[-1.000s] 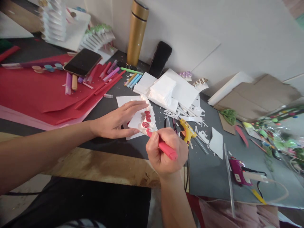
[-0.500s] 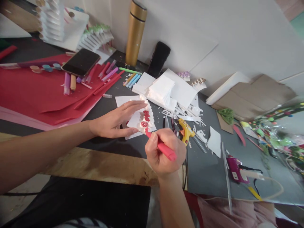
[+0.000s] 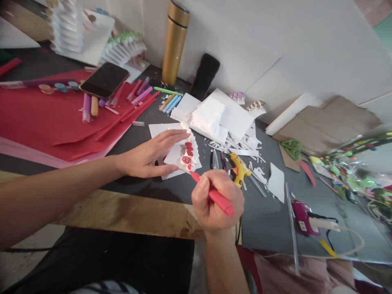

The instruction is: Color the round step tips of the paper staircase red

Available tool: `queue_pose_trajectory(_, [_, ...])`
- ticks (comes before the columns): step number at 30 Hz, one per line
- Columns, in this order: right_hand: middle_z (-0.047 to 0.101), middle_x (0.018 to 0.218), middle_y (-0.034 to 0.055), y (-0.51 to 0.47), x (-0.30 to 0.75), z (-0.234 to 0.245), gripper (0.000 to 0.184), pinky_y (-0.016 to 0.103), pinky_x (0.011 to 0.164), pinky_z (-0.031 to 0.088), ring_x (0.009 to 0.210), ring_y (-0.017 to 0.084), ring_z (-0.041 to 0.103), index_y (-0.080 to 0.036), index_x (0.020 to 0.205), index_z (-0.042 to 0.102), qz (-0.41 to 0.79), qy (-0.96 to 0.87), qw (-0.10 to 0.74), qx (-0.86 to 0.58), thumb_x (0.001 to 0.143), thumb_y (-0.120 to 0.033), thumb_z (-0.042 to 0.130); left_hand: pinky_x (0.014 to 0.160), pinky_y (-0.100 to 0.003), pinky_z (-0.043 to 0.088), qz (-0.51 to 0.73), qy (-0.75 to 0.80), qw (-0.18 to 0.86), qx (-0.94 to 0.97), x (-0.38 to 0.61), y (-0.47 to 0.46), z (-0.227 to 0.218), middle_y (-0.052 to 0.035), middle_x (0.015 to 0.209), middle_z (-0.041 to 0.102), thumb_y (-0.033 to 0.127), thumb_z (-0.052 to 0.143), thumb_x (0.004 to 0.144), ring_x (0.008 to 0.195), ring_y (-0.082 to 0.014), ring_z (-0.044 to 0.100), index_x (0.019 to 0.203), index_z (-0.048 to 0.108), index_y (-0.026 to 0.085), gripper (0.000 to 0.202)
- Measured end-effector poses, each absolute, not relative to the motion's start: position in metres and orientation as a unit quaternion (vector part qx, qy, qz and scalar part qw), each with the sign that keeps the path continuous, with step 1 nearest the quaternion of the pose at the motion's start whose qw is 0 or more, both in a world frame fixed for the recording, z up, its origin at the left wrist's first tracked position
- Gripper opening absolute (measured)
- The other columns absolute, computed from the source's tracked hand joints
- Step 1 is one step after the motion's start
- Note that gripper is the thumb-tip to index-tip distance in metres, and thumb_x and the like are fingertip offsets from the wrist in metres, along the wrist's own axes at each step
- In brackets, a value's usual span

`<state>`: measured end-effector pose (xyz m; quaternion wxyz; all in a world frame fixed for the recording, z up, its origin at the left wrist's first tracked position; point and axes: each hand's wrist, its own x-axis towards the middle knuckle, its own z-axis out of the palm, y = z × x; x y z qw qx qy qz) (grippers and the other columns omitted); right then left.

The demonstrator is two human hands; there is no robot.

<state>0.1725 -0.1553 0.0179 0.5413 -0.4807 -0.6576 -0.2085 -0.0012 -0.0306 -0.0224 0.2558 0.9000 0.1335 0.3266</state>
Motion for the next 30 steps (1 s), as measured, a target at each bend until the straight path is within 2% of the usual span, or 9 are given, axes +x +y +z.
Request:
queue_pose_trajectory(6, [0.061,0.065,-0.0028,-0.1589,0.1737,0.0163,0.007,0.026,0.062,0.050,0.062,0.010,0.060,-0.019,0.081,0.059,-0.223,-0.652,0.514,-0.511,0.087,-0.017,0.056,0.119,-0.053,0.032,0.327,0.137,0.259,0.899,-0.0011,-0.0308,-0.0223,-0.0247,0.152,0.038,0.050,0.059,0.089,0.146,-0.0344,0.031,0.151,0.030,0.008,0.080])
queue_pose_trajectory(19, [0.061,0.064,-0.0029,-0.1573,0.1721,0.0169,0.006,0.025,0.062,0.050,0.060,0.010,0.059,-0.019,0.081,0.060,-0.226,-0.650,0.514,-0.512,0.086,-0.017,0.057,0.119,-0.054,0.032,0.325,0.138,0.262,0.898,-0.0014,-0.0311,-0.0219,-0.0234,0.152,0.038,0.050,0.059,0.088,0.146,-0.0351,0.031,0.152,0.029,0.012,0.080])
queue_pose_trajectory(24, [0.061,0.062,-0.0023,-0.1578,0.1714,0.0159,0.009,0.028,0.059,0.051,0.056,0.011,0.058,-0.020,0.080,0.059,-0.231,-0.622,0.566,-0.489,0.088,-0.020,0.055,0.118,-0.056,0.032,0.324,0.138,0.264,0.898,-0.0017,-0.0309,-0.0224,-0.0217,0.153,0.038,0.049,0.059,0.088,0.146,-0.0363,0.030,0.154,0.027,0.016,0.080])
queue_pose_trajectory(28, [0.057,0.056,-0.0030,-0.1610,0.1742,0.0149,0.017,0.027,0.047,0.048,0.048,0.011,0.057,-0.019,0.074,0.058,-0.136,-0.602,0.615,-0.490,0.090,-0.021,0.053,0.118,-0.056,0.032,0.317,0.143,0.269,0.898,-0.0023,-0.0308,-0.0217,-0.0213,0.154,0.037,0.049,0.058,0.089,0.146,-0.0367,0.031,0.154,0.027,0.017,0.078])
queue_pose_trajectory(30, [0.060,0.058,-0.0034,-0.1622,0.1781,0.0127,0.015,0.026,0.042,0.048,0.044,0.010,0.057,-0.018,0.081,0.061,-0.081,-0.584,0.646,-0.485,0.091,-0.021,0.051,0.118,-0.056,0.032,0.315,0.143,0.266,0.900,-0.0028,-0.0313,-0.0203,-0.0212,0.154,0.037,0.049,0.057,0.090,0.146,-0.0364,0.031,0.153,0.027,0.017,0.077])
